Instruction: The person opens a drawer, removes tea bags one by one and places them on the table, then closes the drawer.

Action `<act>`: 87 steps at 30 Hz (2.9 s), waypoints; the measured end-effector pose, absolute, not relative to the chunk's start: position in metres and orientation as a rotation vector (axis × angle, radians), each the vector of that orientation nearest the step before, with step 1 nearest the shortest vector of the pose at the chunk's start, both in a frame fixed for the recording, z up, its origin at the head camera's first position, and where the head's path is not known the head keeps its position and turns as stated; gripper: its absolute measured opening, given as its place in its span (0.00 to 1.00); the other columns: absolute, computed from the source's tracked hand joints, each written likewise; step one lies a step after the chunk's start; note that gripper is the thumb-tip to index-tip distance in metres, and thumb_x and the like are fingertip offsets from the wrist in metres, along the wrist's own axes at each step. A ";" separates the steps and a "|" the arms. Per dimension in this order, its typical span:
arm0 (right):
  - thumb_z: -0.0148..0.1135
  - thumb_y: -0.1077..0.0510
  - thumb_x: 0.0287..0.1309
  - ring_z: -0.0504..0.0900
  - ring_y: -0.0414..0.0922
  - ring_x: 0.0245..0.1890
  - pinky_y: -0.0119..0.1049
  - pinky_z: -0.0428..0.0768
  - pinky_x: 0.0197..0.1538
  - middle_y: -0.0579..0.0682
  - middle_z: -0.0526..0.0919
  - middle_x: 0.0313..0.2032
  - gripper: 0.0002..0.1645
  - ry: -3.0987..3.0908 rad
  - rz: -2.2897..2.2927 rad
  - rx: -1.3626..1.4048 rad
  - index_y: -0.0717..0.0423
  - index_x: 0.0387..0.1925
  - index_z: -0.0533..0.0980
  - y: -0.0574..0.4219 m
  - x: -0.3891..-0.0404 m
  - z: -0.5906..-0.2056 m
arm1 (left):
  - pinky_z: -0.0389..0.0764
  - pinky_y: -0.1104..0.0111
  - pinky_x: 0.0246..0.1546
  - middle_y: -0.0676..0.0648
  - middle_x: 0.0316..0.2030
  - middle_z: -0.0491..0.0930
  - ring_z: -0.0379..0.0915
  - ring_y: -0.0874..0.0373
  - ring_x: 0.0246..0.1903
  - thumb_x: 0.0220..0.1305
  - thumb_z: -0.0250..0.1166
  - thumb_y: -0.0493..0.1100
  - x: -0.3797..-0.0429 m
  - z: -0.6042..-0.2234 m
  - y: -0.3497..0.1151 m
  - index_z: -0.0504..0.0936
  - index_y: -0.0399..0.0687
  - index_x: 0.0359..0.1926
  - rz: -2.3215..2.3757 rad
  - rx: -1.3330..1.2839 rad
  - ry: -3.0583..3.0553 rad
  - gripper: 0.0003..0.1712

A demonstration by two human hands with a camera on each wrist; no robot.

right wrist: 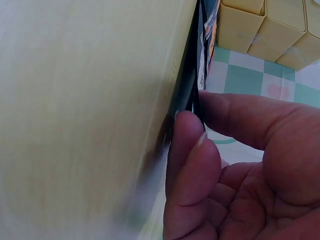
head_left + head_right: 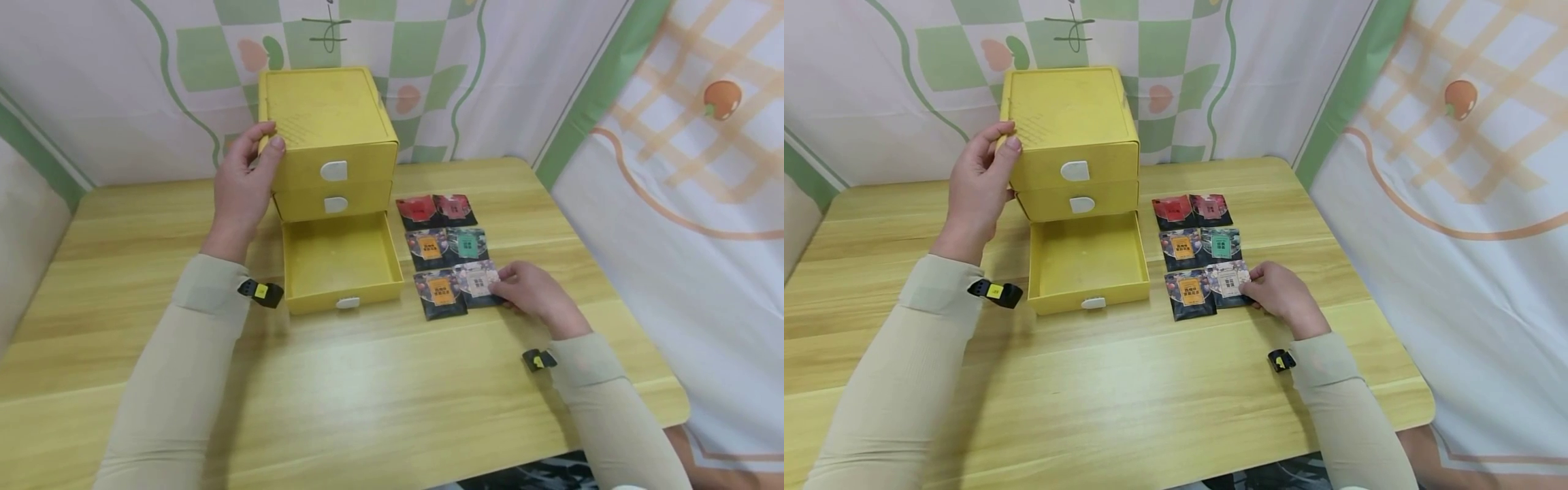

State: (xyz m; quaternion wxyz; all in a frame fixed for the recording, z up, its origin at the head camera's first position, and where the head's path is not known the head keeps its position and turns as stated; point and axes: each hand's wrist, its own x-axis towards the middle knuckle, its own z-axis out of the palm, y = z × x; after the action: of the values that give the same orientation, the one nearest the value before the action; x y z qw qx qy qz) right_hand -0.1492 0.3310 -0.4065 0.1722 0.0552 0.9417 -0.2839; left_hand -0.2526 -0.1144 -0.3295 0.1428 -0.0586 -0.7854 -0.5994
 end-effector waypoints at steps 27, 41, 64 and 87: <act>0.41 0.55 0.72 0.65 0.69 0.63 0.63 0.63 0.65 0.73 0.63 0.67 0.33 2.814 -0.242 -0.067 0.67 0.72 0.55 0.297 -0.205 -0.401 | 0.70 0.63 0.56 0.60 0.67 0.67 0.64 0.63 0.61 0.66 0.55 0.66 -0.253 -0.330 -0.114 0.73 0.67 0.65 -1.711 -0.153 -2.276 0.30; 0.40 0.54 0.72 0.67 0.69 0.61 0.64 0.65 0.63 0.73 0.64 0.66 0.33 2.809 -0.271 -0.045 0.65 0.73 0.54 0.298 -0.212 -0.403 | 0.70 0.62 0.56 0.61 0.68 0.65 0.64 0.63 0.61 0.66 0.55 0.66 -0.254 -0.330 -0.115 0.72 0.67 0.66 -1.704 -0.153 -2.284 0.30; 0.60 0.45 0.64 0.79 0.46 0.46 0.46 0.80 0.49 0.51 0.83 0.49 0.26 3.137 -0.537 -0.841 0.56 0.57 0.77 0.199 -0.178 -0.356 | 0.69 0.62 0.61 0.59 0.67 0.68 0.62 0.65 0.63 0.65 0.57 0.66 -0.255 -0.331 -0.114 0.74 0.64 0.64 -1.703 -0.175 -2.249 0.30; 0.59 0.59 0.62 0.70 0.39 0.23 0.29 0.71 0.21 0.44 0.77 0.26 0.05 3.086 -0.142 -1.808 0.51 0.31 0.78 0.119 -0.124 -0.391 | 0.69 0.62 0.62 0.59 0.67 0.67 0.60 0.65 0.63 0.64 0.57 0.67 -0.252 -0.330 -0.114 0.74 0.64 0.65 -1.719 -0.178 -2.243 0.31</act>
State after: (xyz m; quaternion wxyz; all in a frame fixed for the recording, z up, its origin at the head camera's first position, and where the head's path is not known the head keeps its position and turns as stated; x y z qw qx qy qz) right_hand -0.1237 0.1190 -0.3906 -0.2173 -0.4929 0.8416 -0.0386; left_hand -0.2523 -0.1141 -0.3303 0.1542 -0.0619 -0.7826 -0.5999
